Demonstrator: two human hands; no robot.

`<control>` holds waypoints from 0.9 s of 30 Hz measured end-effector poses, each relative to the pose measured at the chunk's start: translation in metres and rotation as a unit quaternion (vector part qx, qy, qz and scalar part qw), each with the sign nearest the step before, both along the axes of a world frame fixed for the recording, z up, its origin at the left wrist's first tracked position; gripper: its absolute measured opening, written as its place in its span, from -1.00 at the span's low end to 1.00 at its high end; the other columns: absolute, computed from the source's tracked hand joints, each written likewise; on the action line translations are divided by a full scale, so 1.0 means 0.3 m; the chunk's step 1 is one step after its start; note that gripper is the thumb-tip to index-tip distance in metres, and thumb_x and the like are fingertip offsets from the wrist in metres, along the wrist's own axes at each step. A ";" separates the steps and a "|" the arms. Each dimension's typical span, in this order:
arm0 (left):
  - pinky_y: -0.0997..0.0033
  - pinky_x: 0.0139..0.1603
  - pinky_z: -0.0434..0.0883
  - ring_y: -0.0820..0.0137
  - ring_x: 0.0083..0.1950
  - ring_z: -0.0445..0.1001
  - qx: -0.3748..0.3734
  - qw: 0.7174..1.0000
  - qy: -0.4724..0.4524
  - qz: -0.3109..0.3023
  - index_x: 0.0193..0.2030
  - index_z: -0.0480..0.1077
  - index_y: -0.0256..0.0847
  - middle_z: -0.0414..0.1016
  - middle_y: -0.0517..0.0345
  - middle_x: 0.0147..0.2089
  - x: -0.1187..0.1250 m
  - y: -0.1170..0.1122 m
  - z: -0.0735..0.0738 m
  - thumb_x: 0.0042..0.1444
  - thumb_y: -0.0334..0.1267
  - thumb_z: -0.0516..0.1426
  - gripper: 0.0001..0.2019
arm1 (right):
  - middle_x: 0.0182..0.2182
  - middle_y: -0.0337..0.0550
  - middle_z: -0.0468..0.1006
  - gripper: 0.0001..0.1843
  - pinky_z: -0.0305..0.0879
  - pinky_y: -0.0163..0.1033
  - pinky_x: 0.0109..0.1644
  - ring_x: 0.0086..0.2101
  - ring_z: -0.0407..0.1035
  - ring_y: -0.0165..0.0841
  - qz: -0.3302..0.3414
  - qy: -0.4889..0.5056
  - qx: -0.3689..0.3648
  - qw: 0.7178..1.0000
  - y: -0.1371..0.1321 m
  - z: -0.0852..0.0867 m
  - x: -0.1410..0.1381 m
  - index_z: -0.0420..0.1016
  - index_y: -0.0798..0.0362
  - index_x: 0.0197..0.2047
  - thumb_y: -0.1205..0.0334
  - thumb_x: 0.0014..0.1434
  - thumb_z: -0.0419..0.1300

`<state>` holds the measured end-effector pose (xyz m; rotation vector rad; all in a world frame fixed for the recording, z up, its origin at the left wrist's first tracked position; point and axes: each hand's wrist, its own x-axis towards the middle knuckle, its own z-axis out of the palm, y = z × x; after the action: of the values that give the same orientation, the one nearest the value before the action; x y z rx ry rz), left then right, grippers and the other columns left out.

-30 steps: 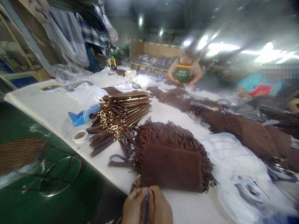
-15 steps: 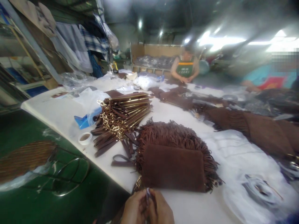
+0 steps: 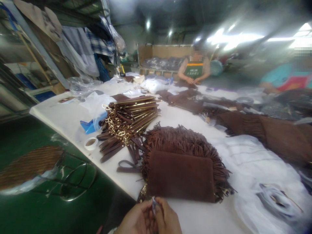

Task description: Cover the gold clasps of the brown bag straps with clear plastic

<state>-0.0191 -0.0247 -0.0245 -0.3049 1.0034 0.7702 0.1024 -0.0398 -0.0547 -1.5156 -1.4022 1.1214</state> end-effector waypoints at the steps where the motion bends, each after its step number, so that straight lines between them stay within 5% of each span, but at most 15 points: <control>1: 0.41 -0.42 0.41 0.33 -0.53 0.49 0.005 1.000 -0.016 -0.013 -0.33 0.44 -0.34 0.49 0.11 -0.57 -0.005 0.001 -0.001 0.02 -0.31 0.27 -0.86 | -0.40 -0.07 0.64 -0.51 0.38 -0.28 -0.29 -0.38 0.52 -0.24 0.004 0.020 -0.009 1.000 0.002 0.010 0.003 0.52 0.00 -0.15 -0.17 0.24 -0.04; 7: 0.43 -0.47 0.41 0.32 -0.55 0.49 0.052 0.991 -0.075 -0.095 -0.44 0.43 -0.37 0.47 0.05 -0.62 -0.015 0.002 -0.002 0.12 -0.21 0.17 -0.77 | -0.58 -0.23 0.49 -0.51 0.12 -0.38 -0.67 -0.72 0.22 -0.46 0.010 0.175 -0.149 0.973 0.003 0.065 0.012 0.47 0.03 -0.17 -0.24 0.12 0.13; 14: 0.53 -0.56 0.34 0.36 -0.57 0.50 0.127 0.978 -0.138 -0.089 -0.56 0.35 -0.31 0.40 0.12 -0.66 -0.024 -0.005 -0.026 0.11 -0.21 0.15 -0.72 | -0.60 -0.33 0.39 -0.45 -0.01 -0.47 -0.68 -0.73 0.03 -0.61 -0.003 0.293 -0.198 0.935 -0.005 0.120 -0.006 0.41 0.08 -0.19 -0.29 0.08 0.16; 20: 0.43 -0.60 0.36 0.24 -0.62 0.50 0.262 0.958 -0.078 -0.083 -0.39 0.40 -0.28 0.36 0.21 -0.69 0.002 0.001 0.001 0.06 -0.20 0.23 -0.82 | -0.62 -0.34 0.41 -0.42 -0.02 -0.47 -0.67 -0.72 0.03 -0.60 -0.003 0.338 -0.201 0.919 -0.011 0.111 -0.005 0.37 0.08 -0.16 -0.27 0.02 0.24; 27: 0.47 -0.45 0.38 0.30 -0.51 0.54 0.188 0.960 -0.159 -0.133 -0.61 0.38 -0.35 0.52 -0.13 -0.56 -0.030 -0.017 -0.007 0.20 -0.08 0.10 -0.56 | -0.60 -0.31 0.45 -0.40 -0.07 -0.48 -0.68 -0.74 0.00 -0.63 -0.001 0.436 -0.195 0.878 -0.016 0.097 -0.020 0.38 0.07 -0.14 -0.22 -0.06 0.34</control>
<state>-0.0280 -0.0297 -0.0265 0.0378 0.5641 0.6246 0.0965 -0.0445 -0.0257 -0.9992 -0.5617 1.8522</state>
